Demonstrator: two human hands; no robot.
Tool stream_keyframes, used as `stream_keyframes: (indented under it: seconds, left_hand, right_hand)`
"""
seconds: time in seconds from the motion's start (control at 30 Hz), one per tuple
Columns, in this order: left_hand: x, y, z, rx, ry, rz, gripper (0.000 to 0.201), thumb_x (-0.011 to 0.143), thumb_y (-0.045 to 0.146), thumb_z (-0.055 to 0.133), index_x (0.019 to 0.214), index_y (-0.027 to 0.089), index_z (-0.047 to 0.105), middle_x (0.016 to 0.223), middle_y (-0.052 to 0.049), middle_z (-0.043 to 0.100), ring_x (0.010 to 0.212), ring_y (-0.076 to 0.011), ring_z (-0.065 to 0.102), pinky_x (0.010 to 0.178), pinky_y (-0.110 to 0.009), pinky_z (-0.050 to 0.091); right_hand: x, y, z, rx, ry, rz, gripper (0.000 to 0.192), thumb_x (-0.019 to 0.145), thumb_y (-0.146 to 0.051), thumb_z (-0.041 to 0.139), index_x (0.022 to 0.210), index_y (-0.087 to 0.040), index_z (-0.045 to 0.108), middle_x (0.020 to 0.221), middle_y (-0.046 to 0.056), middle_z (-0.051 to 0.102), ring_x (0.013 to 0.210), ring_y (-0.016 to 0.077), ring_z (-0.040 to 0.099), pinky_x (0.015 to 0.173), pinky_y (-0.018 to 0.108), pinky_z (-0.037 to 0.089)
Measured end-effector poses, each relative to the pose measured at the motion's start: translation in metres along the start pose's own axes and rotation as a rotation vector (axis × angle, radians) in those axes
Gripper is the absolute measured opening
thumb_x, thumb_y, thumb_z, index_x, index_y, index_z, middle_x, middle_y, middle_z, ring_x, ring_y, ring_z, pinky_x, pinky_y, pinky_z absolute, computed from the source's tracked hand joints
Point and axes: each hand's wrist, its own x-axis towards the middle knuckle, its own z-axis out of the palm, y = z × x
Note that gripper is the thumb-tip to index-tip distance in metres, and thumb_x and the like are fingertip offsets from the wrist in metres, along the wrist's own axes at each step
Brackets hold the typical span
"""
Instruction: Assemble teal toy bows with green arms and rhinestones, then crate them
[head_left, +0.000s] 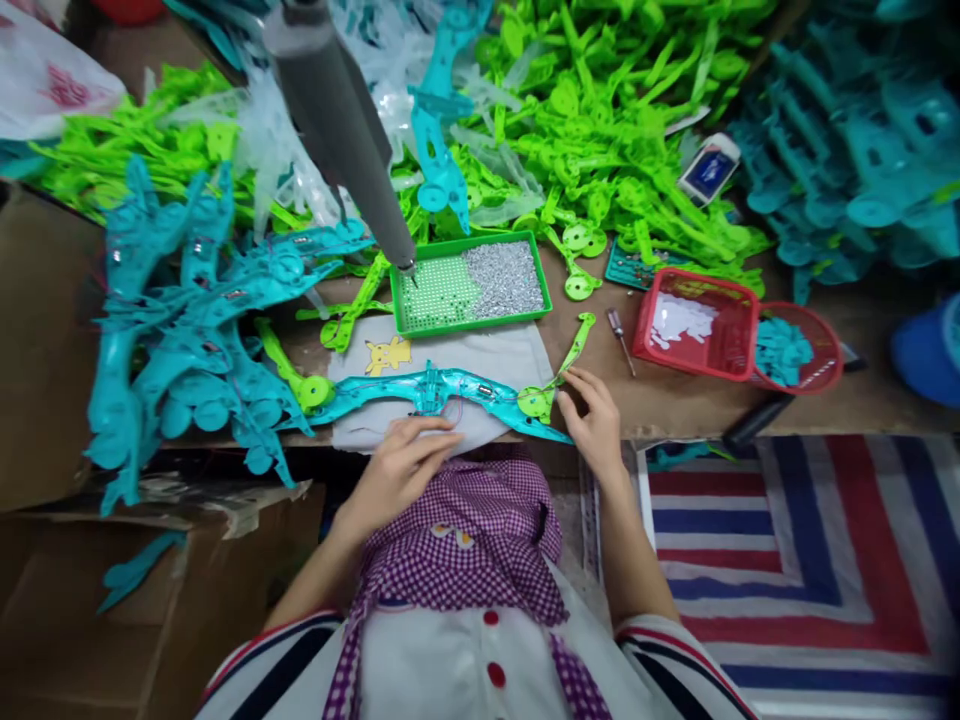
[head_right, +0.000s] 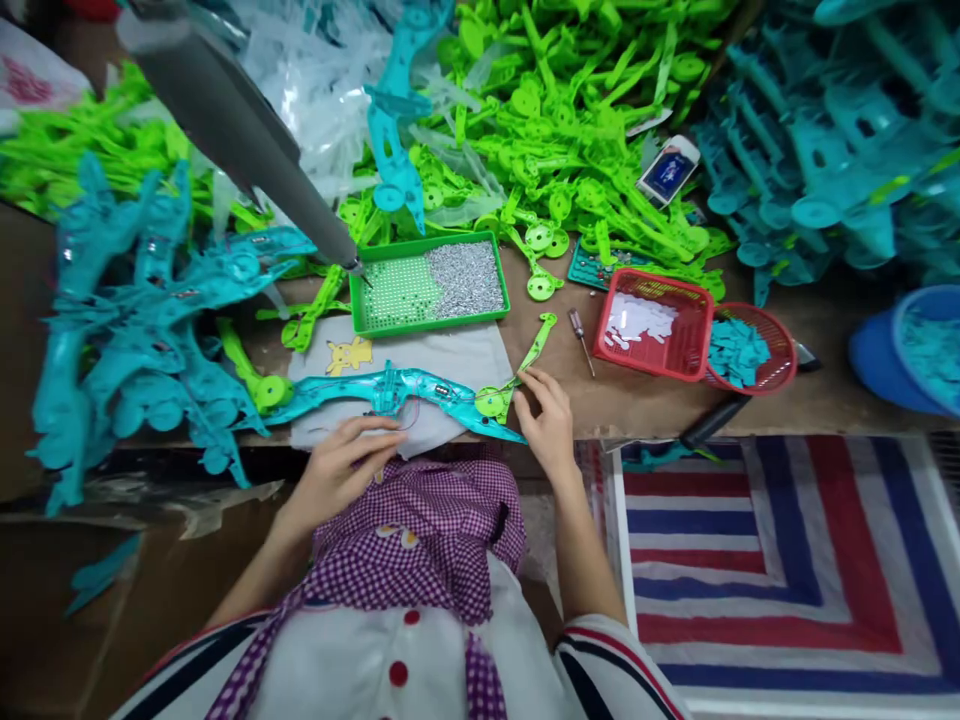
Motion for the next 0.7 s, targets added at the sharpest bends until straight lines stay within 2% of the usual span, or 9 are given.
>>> stream_keyframes:
  seconds: [0.07, 0.17, 0.23, 0.33, 0.4, 0.47, 0.57, 0.63, 0.7]
  left_hand:
    - [0.034, 0.003, 0.017, -0.053, 0.051, 0.037, 0.026, 0.101, 0.026, 0.050, 0.121, 0.029, 0.066, 0.119, -0.006, 0.068, 0.111, -0.0190, 0.063, 0.096, -0.040, 0.050]
    - [0.097, 0.008, 0.034, -0.015, -0.056, 0.155, 0.025, 0.101, 0.027, 0.052, 0.119, 0.025, 0.068, 0.118, -0.007, 0.067, 0.113, -0.0204, 0.062, 0.098, -0.041, 0.048]
    - [0.136, 0.014, 0.040, -0.062, -0.113, 0.205, 0.024, 0.100, 0.026, 0.053, 0.119, 0.023, 0.068, 0.117, -0.007, 0.067, 0.111, -0.0197, 0.062, 0.098, -0.039, 0.048]
    - [0.177, 0.025, 0.052, -0.170, -0.024, 0.166, 0.027, 0.102, 0.022, 0.048, 0.120, 0.021, 0.068, 0.118, -0.008, 0.066, 0.111, -0.0180, 0.062, 0.098, -0.036, 0.048]
    - [0.187, 0.028, 0.064, -0.197, -0.009, 0.143, 0.028, 0.102, 0.020, 0.047, 0.120, 0.020, 0.068, 0.118, -0.009, 0.066, 0.111, -0.0180, 0.062, 0.099, -0.036, 0.048]
    - [0.184, 0.025, 0.077, -0.158, -0.092, 0.142, 0.027, 0.101, 0.019, 0.049, 0.119, 0.020, 0.068, 0.115, -0.008, 0.067, 0.109, -0.0190, 0.063, 0.098, -0.037, 0.049]
    - [0.170, 0.014, 0.094, -0.007, -0.225, 0.111, 0.026, 0.100, 0.021, 0.050, 0.115, 0.019, 0.070, 0.109, -0.008, 0.069, 0.104, -0.0217, 0.065, 0.094, -0.038, 0.050]
    - [0.163, 0.007, 0.102, 0.079, -0.258, 0.093, 0.026, 0.101, 0.024, 0.050, 0.115, 0.019, 0.071, 0.109, -0.009, 0.069, 0.104, -0.0232, 0.064, 0.091, -0.039, 0.049]
    - [0.159, 0.003, 0.106, 0.113, -0.266, 0.104, 0.026, 0.101, 0.026, 0.049, 0.116, 0.020, 0.070, 0.111, -0.008, 0.068, 0.106, -0.0236, 0.063, 0.090, -0.038, 0.048]
  right_hand:
    - [-0.004, 0.004, 0.008, -0.058, -0.009, -0.015, 0.034, 0.094, -0.037, 0.055, 0.122, -0.022, 0.068, 0.127, 0.014, 0.067, 0.120, 0.0278, 0.062, 0.104, 0.051, 0.047]
    - [-0.004, 0.006, 0.011, -0.115, -0.020, -0.038, 0.035, 0.095, -0.038, 0.054, 0.124, -0.023, 0.067, 0.130, 0.013, 0.066, 0.121, 0.0279, 0.061, 0.103, 0.050, 0.046]
    - [-0.004, 0.006, 0.010, -0.144, -0.035, -0.058, 0.036, 0.096, -0.038, 0.053, 0.125, -0.023, 0.066, 0.130, 0.013, 0.067, 0.121, 0.0281, 0.061, 0.102, 0.049, 0.046]
    - [-0.004, 0.007, 0.012, -0.178, -0.043, -0.075, 0.036, 0.096, -0.037, 0.053, 0.127, -0.022, 0.066, 0.130, 0.013, 0.067, 0.120, 0.0284, 0.061, 0.101, 0.048, 0.047]
    - [-0.004, 0.009, 0.013, -0.187, -0.041, -0.078, 0.037, 0.097, -0.037, 0.052, 0.127, -0.021, 0.065, 0.130, 0.014, 0.067, 0.121, 0.0287, 0.061, 0.102, 0.049, 0.047]
    - [-0.004, 0.013, 0.010, -0.173, -0.060, -0.085, 0.037, 0.097, -0.038, 0.052, 0.128, -0.022, 0.065, 0.131, 0.013, 0.066, 0.122, 0.0284, 0.061, 0.103, 0.050, 0.048]
    - [0.002, 0.013, -0.009, -0.103, -0.132, -0.116, 0.039, 0.098, -0.038, 0.053, 0.133, -0.025, 0.063, 0.136, 0.011, 0.064, 0.126, 0.0258, 0.060, 0.106, 0.047, 0.049]
    - [0.014, 0.004, -0.026, -0.073, -0.053, -0.128, 0.036, 0.098, -0.036, 0.053, 0.131, -0.026, 0.064, 0.133, 0.010, 0.066, 0.122, 0.0243, 0.062, 0.105, 0.045, 0.050]
    - [0.038, -0.010, -0.038, -0.075, 0.121, -0.138, 0.032, 0.097, -0.034, 0.053, 0.124, -0.026, 0.067, 0.122, 0.009, 0.071, 0.116, 0.0241, 0.065, 0.102, 0.046, 0.052]
